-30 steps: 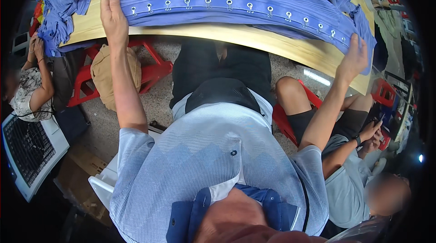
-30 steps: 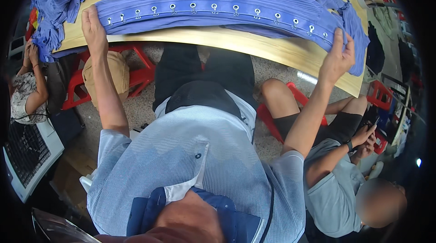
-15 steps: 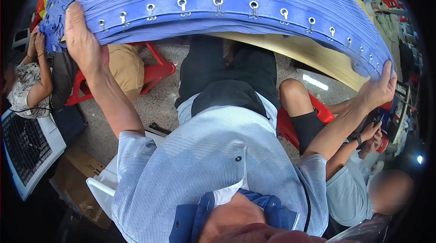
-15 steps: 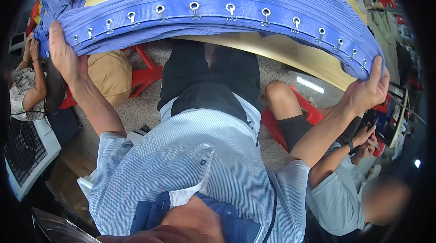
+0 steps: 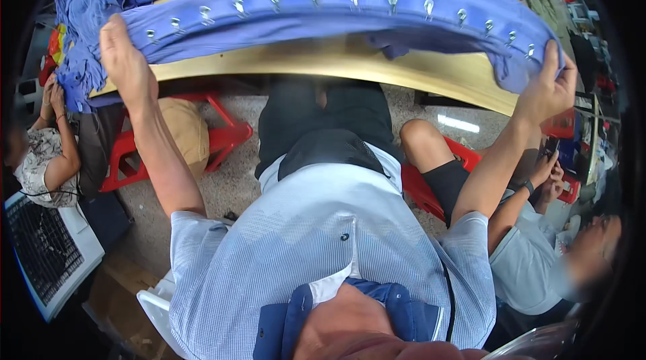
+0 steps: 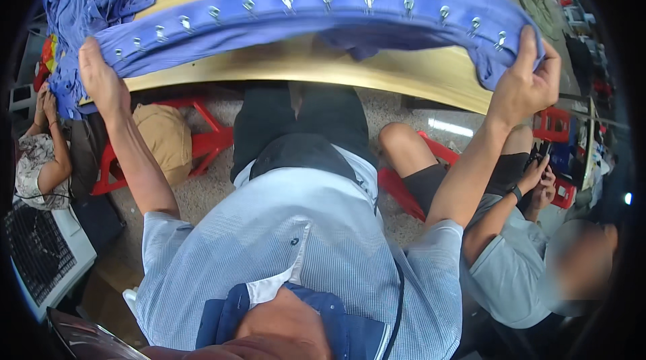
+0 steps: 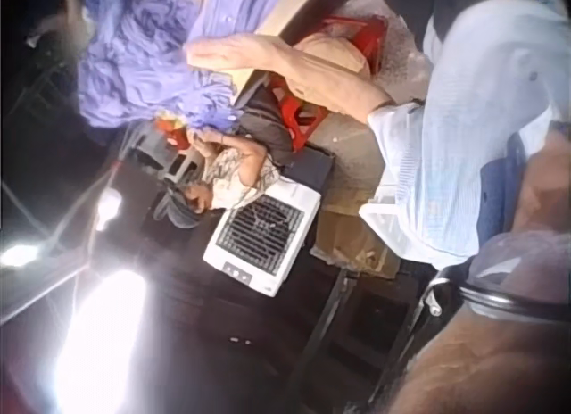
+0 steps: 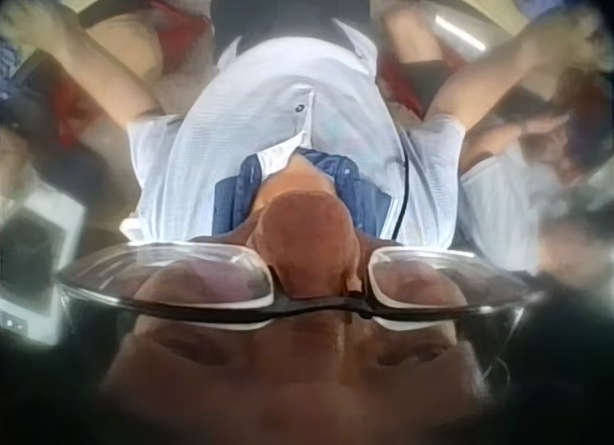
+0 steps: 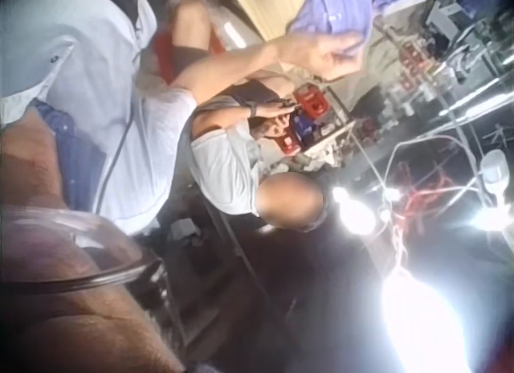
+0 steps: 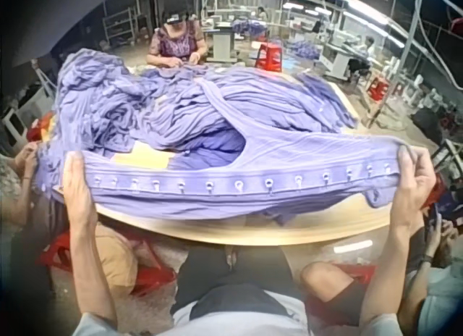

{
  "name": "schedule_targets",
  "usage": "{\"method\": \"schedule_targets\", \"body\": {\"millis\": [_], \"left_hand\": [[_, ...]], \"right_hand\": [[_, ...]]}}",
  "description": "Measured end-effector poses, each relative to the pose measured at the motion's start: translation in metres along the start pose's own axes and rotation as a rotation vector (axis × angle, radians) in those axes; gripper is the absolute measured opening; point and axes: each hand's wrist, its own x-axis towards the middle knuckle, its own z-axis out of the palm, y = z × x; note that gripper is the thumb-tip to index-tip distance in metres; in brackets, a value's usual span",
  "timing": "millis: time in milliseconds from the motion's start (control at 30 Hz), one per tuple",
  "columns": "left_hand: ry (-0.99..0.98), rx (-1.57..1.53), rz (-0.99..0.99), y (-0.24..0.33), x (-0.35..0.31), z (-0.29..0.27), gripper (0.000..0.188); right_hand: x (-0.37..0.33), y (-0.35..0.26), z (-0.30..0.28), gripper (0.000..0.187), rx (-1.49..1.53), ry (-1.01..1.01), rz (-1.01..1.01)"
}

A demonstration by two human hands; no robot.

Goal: Inspecting and folding blue garment pieces with metal eyelets on a work table.

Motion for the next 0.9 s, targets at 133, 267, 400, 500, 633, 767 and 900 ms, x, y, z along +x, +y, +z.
{"method": "schedule_targets", "body": {"millis": [133, 267, 400, 500, 633, 767, 900], "left_hand": [[0.033, -0.288, -0.071, 0.053, 0.053, -0.012, 0.034], [0.04, -0.461, -0.105, 0.111, 0.071, -0.015, 0.04], [-0.066, -0.487, -0.237, 0.077, 0.097, -0.015, 0.04], [-0.071, -0.542, -0.427, 0.054, 0.099, 0.011, 0.04], [-0.06, -0.632, -0.438, 0.081, 0.124, 0.004, 0.039], [-0.647, -1.003, -0.268, 0.115, 0.181, -0.034, 0.032], [-0.764, -0.982, -0.119, 0.183, 0.192, -0.018, 0.031]], "right_hand": [[0.055, -0.056, -0.012, 0.019, 0.18, 0.162, -0.145], [0.092, -0.079, -0.012, 0.014, 0.466, 0.138, -0.109], [0.127, -0.04, 0.016, 0.021, 0.646, -0.003, 0.0], [0.133, -0.015, 0.043, 0.019, 0.469, -0.052, -0.019], [0.141, -0.063, 0.049, 0.017, 0.417, 0.033, -0.141], [0.177, -0.123, 0.04, 0.024, 0.607, 0.229, -0.182], [0.267, -0.104, -0.015, 0.017, 0.729, 0.484, -0.221]]}}
